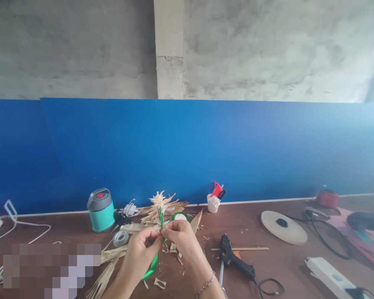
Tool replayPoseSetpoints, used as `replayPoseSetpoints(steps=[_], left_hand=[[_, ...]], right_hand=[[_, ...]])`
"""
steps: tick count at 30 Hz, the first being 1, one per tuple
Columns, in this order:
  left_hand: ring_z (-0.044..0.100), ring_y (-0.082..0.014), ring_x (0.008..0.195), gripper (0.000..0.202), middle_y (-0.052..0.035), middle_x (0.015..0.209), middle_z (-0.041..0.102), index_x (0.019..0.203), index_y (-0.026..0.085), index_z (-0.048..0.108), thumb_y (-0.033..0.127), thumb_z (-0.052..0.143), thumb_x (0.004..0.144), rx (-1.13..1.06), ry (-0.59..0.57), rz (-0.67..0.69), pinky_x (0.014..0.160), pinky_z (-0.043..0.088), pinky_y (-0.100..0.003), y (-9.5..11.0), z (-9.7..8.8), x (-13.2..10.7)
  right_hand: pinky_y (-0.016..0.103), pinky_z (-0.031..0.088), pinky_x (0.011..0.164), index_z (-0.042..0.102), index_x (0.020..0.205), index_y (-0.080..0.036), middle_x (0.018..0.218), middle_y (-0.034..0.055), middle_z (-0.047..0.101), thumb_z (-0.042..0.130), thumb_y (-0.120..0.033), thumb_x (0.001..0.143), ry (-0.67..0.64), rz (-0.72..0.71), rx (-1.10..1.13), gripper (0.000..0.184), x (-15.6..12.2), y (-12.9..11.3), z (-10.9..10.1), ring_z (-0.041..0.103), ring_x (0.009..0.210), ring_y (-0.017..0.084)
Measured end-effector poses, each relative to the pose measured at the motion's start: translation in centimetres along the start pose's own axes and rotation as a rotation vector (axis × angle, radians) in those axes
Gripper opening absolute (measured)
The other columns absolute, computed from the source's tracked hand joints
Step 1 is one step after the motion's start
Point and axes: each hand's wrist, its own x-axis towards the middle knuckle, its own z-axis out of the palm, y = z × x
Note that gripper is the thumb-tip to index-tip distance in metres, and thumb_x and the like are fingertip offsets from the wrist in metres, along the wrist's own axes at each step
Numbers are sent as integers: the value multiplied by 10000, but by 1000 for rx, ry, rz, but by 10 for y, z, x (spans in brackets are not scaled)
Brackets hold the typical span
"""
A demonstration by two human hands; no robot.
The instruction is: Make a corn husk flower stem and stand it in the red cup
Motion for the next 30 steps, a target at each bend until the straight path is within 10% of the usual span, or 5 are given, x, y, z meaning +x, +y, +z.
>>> replayPoseSetpoints(steps=[15, 30], left_hand=[[369, -64, 339, 227, 41, 438, 506, 569, 164, 536, 330, 650, 674, -244, -172, -283, 361, 240, -191, 19, -12, -3], [300, -13, 291, 214, 24, 437, 563, 555, 157, 522, 294, 674, 619, -620, -404, -316, 330, 133, -171, 18, -20, -2]], right_hand=[[242, 228, 502, 570, 539, -142, 485, -36, 492, 721, -300, 519, 11, 13, -35, 220, -6, -8, 3, 385, 484, 84], [255, 408, 593, 715, 670, -111, 652, 27, 654, 821, -251, 629, -444, 54, 485, 180, -6, 3, -5, 590, 599, 130]])
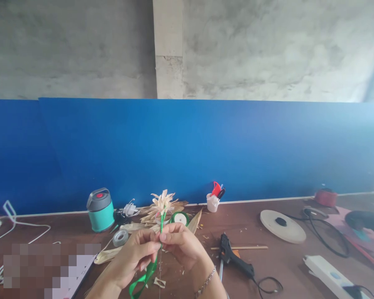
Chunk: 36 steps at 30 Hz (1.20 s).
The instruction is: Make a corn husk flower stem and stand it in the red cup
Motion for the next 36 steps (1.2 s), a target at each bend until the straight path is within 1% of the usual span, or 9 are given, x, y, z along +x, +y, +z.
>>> replayPoseSetpoints(steps=[3, 7, 15, 19, 24, 26, 28, 33, 36], left_hand=[[334, -18, 293, 194, -13, 480, 622, 555, 146, 545, 279, 656, 641, 28, -46, -18, 328, 139, -171, -1, -4, 0], [335, -18, 289, 160, -19, 477, 633, 559, 139, 573, 261, 642, 638, 38, -72, -21, 324, 142, -170, 0, -6, 1], [344, -20, 284, 187, -21, 476, 627, 572, 137, 584, 296, 661, 633, 25, -106, -53, 315, 127, -169, -2, -5, 0], [302, -18, 281, 222, 22, 419, 560, 566, 157, 534, 329, 665, 614, 80, -37, -50, 319, 142, -169, -3, -4, 0], [366, -55, 302, 228, 55, 408, 498, 552, 175, 508, 335, 632, 657, 458, 245, 8, 327, 216, -180, -4, 3, 3], [377, -67, 307, 244, 67, 405, 466, 553, 177, 516, 355, 639, 667, 507, 326, 39, 330, 234, -189, -5, 6, 5], [372, -62, 313, 248, 70, 415, 461, 557, 174, 528, 362, 645, 667, 461, 331, 48, 337, 242, -189, -6, 8, 6], [374, -38, 318, 211, 32, 458, 554, 561, 159, 527, 324, 626, 649, 262, 220, -24, 344, 175, -167, -5, 5, 5], [368, -42, 308, 222, 33, 444, 552, 562, 156, 540, 325, 671, 617, 253, 201, -49, 328, 165, -173, -5, 4, 6]], right_hand=[[231, 369, 541, 704, 648, -100, 588, 21, 632, 834, -269, 611, 31, 30, -22, 217, 0, 2, -2, 541, 533, 100], [213, 345, 528, 686, 613, -105, 549, 3, 604, 848, -270, 585, 71, 61, -36, 232, -1, 1, -2, 500, 510, 79], [222, 335, 517, 658, 579, -115, 562, -3, 586, 832, -325, 588, -29, 79, -44, 272, -4, -7, 6, 515, 506, 89], [218, 297, 520, 642, 565, -118, 552, -12, 571, 850, -298, 541, 84, 79, -84, 277, -4, -7, 5, 446, 504, 67], [236, 210, 489, 586, 531, -135, 461, -46, 482, 826, -351, 525, 282, 54, -306, 323, 1, -4, 2, 350, 458, 65], [242, 192, 488, 589, 533, -136, 444, -56, 459, 817, -369, 526, 340, 21, -390, 326, 2, -3, 1, 316, 452, 62], [243, 197, 498, 587, 534, -135, 451, -54, 463, 813, -388, 528, 351, 0, -427, 339, 3, -3, 0, 324, 464, 65], [243, 223, 515, 576, 544, -138, 483, -37, 487, 783, -456, 538, 319, 1, -503, 380, 2, -5, 0, 361, 499, 77], [241, 245, 506, 571, 533, -147, 480, -37, 488, 764, -413, 538, 362, 9, -581, 329, 3, -5, 0, 377, 503, 85]])
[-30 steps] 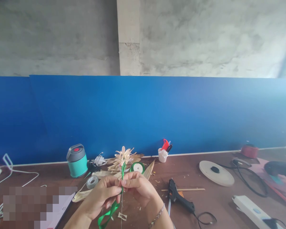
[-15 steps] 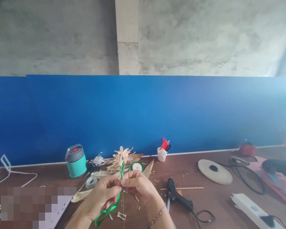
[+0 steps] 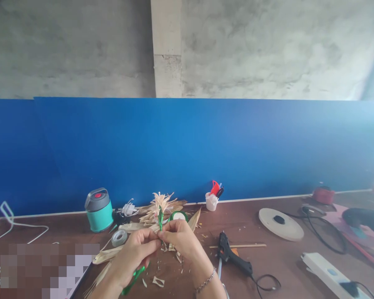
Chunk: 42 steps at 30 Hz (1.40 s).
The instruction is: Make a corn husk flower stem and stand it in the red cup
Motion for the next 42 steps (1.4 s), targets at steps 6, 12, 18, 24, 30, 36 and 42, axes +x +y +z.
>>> replayPoseSetpoints(steps=[6, 12, 18, 24, 30, 36, 42], left_hand=[[386, -57, 323, 241, 29, 450, 566, 551, 151, 551, 333, 690, 627, 83, 61, 12, 330, 270, -186, -5, 3, 3], [387, -48, 312, 196, 20, 455, 577, 529, 148, 554, 289, 641, 635, 55, 51, 20, 343, 234, -182, -3, 0, 0], [325, -17, 305, 175, 2, 446, 581, 553, 136, 566, 283, 652, 595, -259, -135, 6, 346, 125, -176, 4, -4, -5], [326, -10, 313, 199, 10, 438, 573, 590, 133, 590, 273, 730, 578, -404, -197, -20, 337, 132, -160, 4, -4, -7], [390, -15, 318, 238, -24, 531, 641, 617, 134, 595, 305, 754, 574, -408, -279, -14, 322, 176, -150, 4, -3, -10], [269, -8, 251, 263, 58, 362, 511, 616, 165, 542, 337, 732, 559, -249, -212, -38, 282, 141, -149, 8, -3, -14], [340, -20, 265, 203, 44, 403, 545, 614, 154, 560, 331, 652, 654, -38, -160, 13, 280, 176, -140, 14, -6, -15]], right_hand=[[238, 269, 507, 595, 521, -148, 483, -41, 497, 707, -227, 557, 109, 15, -91, 142, -1, -2, 5, 408, 525, 97], [238, 279, 502, 572, 528, -156, 471, -50, 496, 765, -271, 541, 74, 33, -23, 226, -1, -2, 5, 408, 499, 91], [233, 345, 550, 582, 603, -138, 582, -21, 556, 823, -361, 584, -245, 34, 453, 329, -4, -2, 7, 500, 529, 96], [256, 396, 554, 662, 716, -117, 591, -4, 576, 784, -377, 661, -413, 2, 570, 293, -6, 0, 7, 585, 520, 140], [259, 402, 525, 667, 643, -112, 522, -13, 550, 821, -397, 595, -455, 53, 589, 327, -10, -2, 4, 552, 478, 136], [219, 355, 546, 721, 618, -99, 577, 14, 608, 837, -295, 591, -345, 40, 567, 229, -15, -6, 4, 503, 530, 85], [215, 358, 553, 727, 596, -103, 606, 33, 650, 860, -282, 548, -203, 40, 482, 228, -15, -8, 3, 529, 561, 95]])
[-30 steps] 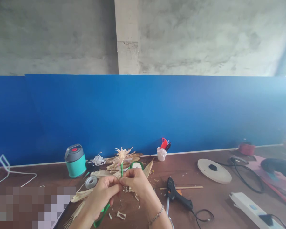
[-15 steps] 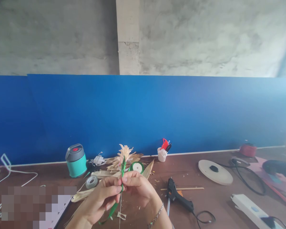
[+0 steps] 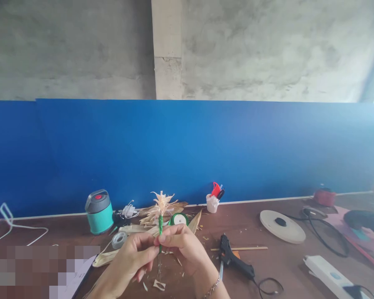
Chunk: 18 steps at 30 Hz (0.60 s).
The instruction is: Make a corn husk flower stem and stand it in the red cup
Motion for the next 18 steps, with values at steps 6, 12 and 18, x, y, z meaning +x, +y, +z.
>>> replayPoseSetpoints(steps=[6, 12, 18], left_hand=[[256, 2, 257, 224, 60, 357, 507, 621, 150, 600, 303, 735, 529, -399, -107, -64, 275, 121, -134, -3, 2, 2], [275, 1, 245, 251, 61, 329, 501, 571, 157, 608, 270, 803, 460, -466, -116, -61, 265, 117, -134, -1, 6, 0], [282, 7, 239, 236, 22, 396, 576, 570, 152, 591, 260, 775, 468, -430, -69, -70, 279, 86, -145, -2, 7, -2]], right_hand=[[187, 352, 536, 722, 615, -108, 606, 17, 639, 845, -272, 591, -115, 30, 96, 206, 1, 4, -3, 514, 534, 66], [189, 343, 539, 734, 647, -94, 589, 17, 622, 831, -276, 614, -180, 28, 118, 209, 1, 3, -1, 507, 540, 68], [198, 331, 522, 731, 623, -90, 572, 14, 612, 841, -270, 587, -135, 41, 96, 214, 0, 4, 0, 493, 514, 68]])
